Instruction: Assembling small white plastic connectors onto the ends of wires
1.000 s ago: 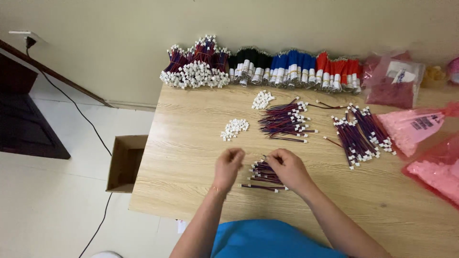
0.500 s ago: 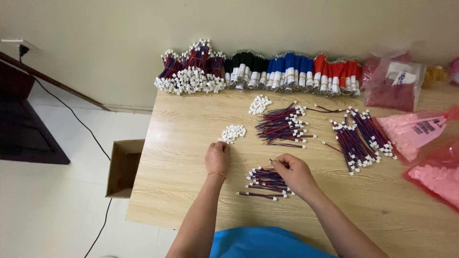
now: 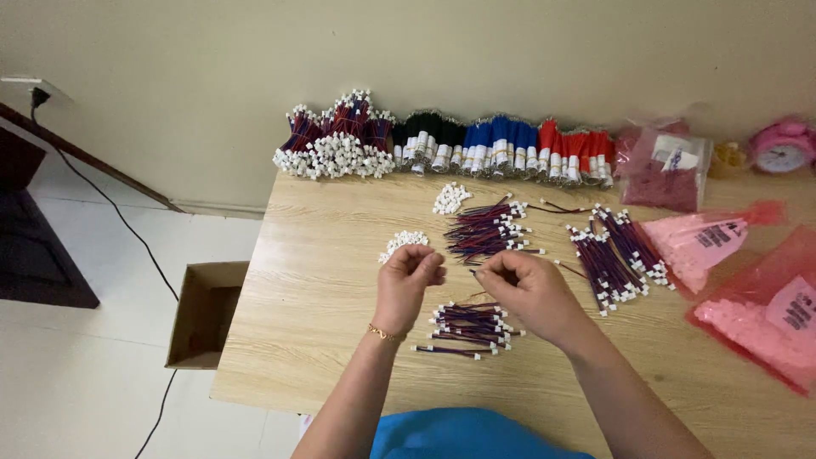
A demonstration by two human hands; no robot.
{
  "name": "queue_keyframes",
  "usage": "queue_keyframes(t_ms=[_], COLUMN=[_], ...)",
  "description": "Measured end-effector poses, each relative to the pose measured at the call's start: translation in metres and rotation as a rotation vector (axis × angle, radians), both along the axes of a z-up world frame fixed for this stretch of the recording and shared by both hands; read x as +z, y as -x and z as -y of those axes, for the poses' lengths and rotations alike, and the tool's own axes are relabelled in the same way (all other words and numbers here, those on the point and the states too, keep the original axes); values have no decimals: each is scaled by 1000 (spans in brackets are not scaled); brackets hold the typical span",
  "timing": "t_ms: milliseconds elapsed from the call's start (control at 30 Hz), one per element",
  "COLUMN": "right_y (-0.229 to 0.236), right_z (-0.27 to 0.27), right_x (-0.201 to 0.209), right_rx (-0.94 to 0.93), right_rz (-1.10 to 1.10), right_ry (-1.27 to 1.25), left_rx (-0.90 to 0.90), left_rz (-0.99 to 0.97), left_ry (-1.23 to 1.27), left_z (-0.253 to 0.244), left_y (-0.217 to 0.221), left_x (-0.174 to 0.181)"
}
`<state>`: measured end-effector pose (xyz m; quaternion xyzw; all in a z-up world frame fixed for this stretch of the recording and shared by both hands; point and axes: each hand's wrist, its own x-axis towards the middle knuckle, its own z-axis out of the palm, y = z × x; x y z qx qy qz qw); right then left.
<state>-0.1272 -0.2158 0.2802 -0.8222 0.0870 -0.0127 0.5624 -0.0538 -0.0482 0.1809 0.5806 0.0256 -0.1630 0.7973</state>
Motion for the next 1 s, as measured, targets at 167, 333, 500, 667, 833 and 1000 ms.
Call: queue_keyframes(t_ms=[167,333,500,667,833,1000], right_y=[7,13,19,25,24,28], right_z=[-12,-15,-16,-20,-18,-20], right_x=[59,74,80,86,84,91], right_rx=[45,76,122,118,160,131], right_rz=[75,135,177,179,191,210], right_ry=[131,211,255,287,349,414], left_rx=[-53,-62,-68,-86,-99,-100], left_rz=[-84,-120,-129,-109,-99,-112], left_ry=[312,491,512,477,460,476], left_z=[2,4,0,-2,-1,-2], left_y=[21,38,47,51,56,58], left_x=[39,38,46,53,58,67])
